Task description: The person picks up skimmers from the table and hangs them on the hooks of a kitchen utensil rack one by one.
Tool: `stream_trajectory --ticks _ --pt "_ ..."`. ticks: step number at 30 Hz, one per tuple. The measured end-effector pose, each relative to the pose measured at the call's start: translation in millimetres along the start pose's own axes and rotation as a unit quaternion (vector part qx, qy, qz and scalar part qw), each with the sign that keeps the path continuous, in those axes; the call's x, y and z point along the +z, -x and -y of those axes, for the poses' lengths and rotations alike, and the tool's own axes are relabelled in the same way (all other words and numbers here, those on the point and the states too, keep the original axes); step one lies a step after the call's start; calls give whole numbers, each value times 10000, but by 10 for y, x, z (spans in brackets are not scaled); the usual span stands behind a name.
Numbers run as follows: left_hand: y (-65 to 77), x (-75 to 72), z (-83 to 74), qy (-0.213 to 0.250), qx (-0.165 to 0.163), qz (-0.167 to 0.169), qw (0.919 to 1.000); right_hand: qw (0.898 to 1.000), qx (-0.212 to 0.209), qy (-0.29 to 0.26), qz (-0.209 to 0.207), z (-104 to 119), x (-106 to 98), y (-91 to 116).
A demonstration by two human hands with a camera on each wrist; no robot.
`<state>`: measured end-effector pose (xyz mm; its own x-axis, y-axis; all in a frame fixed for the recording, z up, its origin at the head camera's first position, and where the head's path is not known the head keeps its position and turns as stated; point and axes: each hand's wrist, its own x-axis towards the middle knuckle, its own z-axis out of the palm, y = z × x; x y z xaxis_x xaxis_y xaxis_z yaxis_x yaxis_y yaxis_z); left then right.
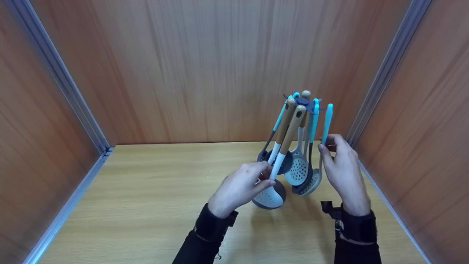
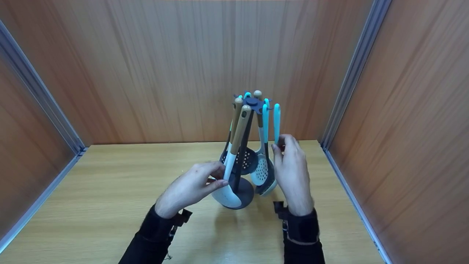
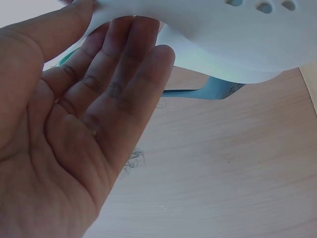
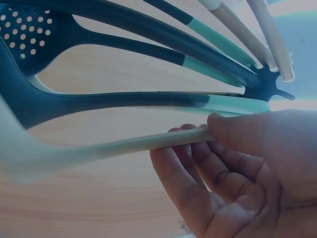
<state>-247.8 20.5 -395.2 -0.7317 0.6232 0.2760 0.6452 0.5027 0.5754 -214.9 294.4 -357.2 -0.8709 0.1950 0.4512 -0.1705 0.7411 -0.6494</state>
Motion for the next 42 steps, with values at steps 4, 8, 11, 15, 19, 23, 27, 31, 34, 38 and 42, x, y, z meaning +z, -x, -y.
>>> stream_trajectory --ticks 4,8,11,15,19,23,27,31,34,38,42 --pt "2 11 4 -74 166 -108 9998 9999 -75 3 -116 47 -62 53" --pt "5 6 11 -67 195 -118 9997 9997 -202 42 -105 146 -134 138" --pt "6 1 14 -44 169 -90 9998 9993 -333 146 23 211 -170 200" --pt "13 -7 15 -39 117 -77 9999 9980 -446 376 244 257 -193 253" --pt "18 -8 14 -64 75 -62 9999 9971 -435 484 382 266 -201 278" --pt "20 -14 14 -97 64 -51 9999 9969 -381 513 450 281 -175 269" --pt "21 -15 16 -122 54 -51 9999 9965 -311 448 627 300 -115 234" --pt "24 -15 18 -144 11 -32 9999 9961 -240 362 766 311 -44 204" --pt "29 -19 19 -165 -24 -22 9999 9962 -206 345 778 310 2 187" --pt "37 -36 29 -122 -41 17 9999 9961 -221 338 784 307 51 171" --pt "56 -109 70 74 -207 -12 9998 9961 -233 320 791 308 73 170"
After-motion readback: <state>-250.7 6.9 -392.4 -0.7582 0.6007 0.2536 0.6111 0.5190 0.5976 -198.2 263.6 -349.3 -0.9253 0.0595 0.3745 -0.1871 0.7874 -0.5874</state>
